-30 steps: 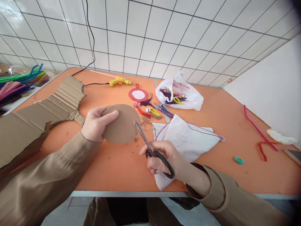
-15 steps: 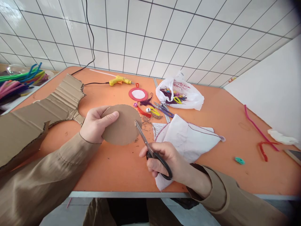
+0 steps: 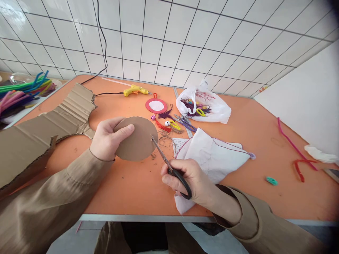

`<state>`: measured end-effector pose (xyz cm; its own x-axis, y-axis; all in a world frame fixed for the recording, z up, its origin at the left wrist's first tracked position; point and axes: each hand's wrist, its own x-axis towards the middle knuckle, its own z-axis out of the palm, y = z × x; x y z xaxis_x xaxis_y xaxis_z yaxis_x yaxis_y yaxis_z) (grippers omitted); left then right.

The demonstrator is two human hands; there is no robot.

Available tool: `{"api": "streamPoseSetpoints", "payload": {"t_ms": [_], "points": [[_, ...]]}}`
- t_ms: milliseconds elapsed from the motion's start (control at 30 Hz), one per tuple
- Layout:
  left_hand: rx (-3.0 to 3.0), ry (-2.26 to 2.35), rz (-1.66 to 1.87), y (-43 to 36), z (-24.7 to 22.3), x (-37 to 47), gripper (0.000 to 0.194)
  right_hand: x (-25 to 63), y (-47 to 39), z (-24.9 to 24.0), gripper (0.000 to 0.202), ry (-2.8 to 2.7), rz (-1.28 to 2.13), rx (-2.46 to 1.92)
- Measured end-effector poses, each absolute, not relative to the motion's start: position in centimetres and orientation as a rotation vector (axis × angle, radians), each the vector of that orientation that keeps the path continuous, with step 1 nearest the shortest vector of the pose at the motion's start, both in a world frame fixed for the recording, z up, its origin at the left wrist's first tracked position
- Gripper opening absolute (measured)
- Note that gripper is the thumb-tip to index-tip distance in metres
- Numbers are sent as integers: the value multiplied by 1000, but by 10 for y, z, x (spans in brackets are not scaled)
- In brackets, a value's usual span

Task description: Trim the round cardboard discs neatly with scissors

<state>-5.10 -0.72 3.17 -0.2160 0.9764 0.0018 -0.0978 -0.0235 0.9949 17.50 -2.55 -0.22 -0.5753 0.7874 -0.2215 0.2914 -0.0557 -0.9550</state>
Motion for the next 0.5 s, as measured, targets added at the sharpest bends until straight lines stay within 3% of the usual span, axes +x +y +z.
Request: {"api": "streamPoseSetpoints", "payload": {"t_ms": [300,500], "points": [[843,1283,1404,-2,36,-54,18,183,-25,3,63,-1895,1790,-916],[788,1237,1371,-4,37,-53,15,185,-22,-2,70,-1846,1797,-925]]}}
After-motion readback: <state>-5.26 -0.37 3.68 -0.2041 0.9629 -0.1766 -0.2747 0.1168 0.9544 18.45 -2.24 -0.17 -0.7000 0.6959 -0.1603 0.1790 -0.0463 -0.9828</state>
